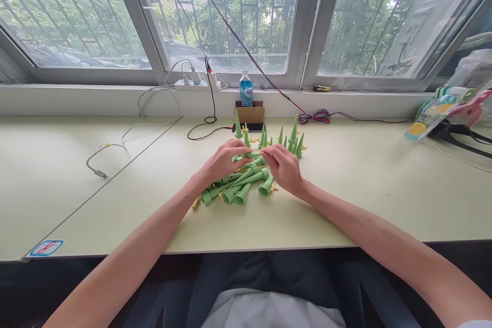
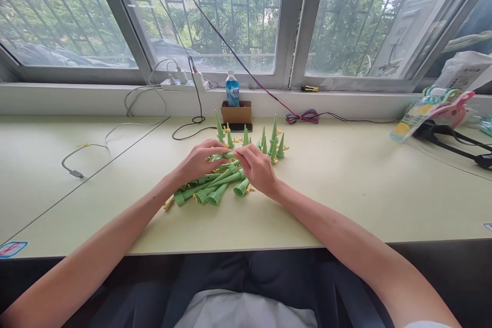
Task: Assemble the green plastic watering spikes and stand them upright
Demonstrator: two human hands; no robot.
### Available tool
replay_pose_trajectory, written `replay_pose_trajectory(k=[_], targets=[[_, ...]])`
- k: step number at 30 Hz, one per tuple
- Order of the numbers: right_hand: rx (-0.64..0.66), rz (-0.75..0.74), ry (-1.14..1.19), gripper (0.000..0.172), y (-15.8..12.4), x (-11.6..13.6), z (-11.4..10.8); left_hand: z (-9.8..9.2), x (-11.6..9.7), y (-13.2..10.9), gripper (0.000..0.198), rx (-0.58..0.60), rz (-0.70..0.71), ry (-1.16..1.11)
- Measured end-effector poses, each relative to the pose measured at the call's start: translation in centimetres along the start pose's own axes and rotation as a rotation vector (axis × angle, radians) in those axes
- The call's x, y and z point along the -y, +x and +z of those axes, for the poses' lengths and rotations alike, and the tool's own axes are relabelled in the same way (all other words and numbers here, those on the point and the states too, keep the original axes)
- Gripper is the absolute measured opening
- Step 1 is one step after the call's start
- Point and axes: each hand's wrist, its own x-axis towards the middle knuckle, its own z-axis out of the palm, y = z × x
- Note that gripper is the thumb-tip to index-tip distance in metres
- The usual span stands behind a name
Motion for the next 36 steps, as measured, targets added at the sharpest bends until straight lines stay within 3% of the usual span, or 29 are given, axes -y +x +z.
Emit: replay_pose_trajectory(k=[11,15,21,29,36], targets=[[0.000,0.057,-0.079,0.033,0.1,-0.3,-0.3,-0.7,-0.3,-0.3,0.017,-0.195,-0.059,-0.002],[0.200,-0.017,-0.179,0.051,0.6,-0.8,-1.0,-1.0,-1.0,-0.2,0.017,-0.239,-0.113,0.038],[0.590,-0.160,-0.103,0.047,1.5,0.4,-2.5,-1.1,-1.3,-0.4,0.016,-0.270,-0.137,-0.003],[0.849,-0.085,-0.032,0.020,2.2,-0.1,-4.5,-0.8,-1.2,-0.5,0.017,-0.245,-0.164,-0.085],[0.888,-0.103,-0.095,0.012,2.0,0.0,-4.1,-0.9,-1.7,-0.4,0.021,-0.248,-0.263,-0.157]])
